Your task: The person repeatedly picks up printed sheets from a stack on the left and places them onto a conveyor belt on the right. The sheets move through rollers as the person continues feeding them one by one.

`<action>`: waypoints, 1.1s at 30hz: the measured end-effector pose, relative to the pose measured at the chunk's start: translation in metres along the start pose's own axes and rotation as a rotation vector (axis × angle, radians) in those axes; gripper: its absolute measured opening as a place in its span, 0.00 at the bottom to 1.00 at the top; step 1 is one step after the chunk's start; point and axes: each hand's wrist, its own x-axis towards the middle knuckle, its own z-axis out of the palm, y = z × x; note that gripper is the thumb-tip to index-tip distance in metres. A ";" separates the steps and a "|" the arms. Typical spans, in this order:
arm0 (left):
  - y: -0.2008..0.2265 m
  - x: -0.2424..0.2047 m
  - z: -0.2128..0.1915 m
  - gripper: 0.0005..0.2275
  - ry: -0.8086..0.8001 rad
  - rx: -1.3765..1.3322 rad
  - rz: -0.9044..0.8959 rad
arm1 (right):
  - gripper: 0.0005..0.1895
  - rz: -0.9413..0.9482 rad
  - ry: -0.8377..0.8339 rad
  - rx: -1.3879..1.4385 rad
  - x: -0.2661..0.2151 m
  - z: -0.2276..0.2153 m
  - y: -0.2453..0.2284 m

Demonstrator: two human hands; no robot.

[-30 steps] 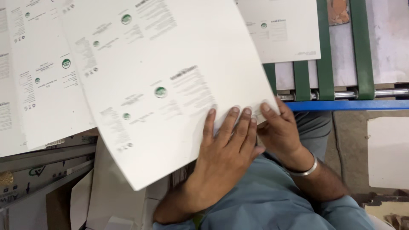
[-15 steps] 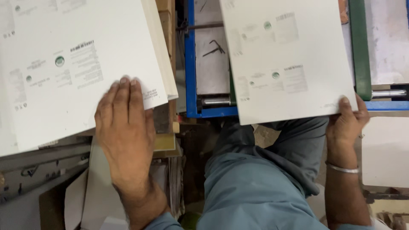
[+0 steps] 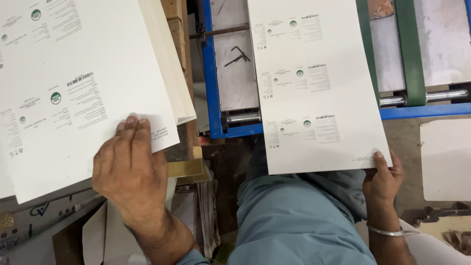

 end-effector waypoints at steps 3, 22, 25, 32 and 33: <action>0.000 0.000 0.000 0.07 0.005 -0.004 0.004 | 0.14 -0.011 -0.028 0.028 0.013 0.017 -0.004; -0.015 0.012 -0.016 0.17 -0.170 -0.196 0.025 | 0.15 0.452 -0.351 -0.062 0.078 0.103 0.023; -0.031 0.010 -0.005 0.13 -0.020 -0.426 -0.086 | 0.17 0.462 -0.481 -0.061 0.063 0.110 0.014; 0.063 0.015 -0.016 0.08 0.071 -0.371 0.056 | 0.26 0.235 -0.997 0.085 0.009 0.184 -0.073; 0.087 0.018 -0.021 0.11 -0.059 -0.301 0.133 | 0.29 0.212 -1.103 0.150 -0.001 0.193 -0.082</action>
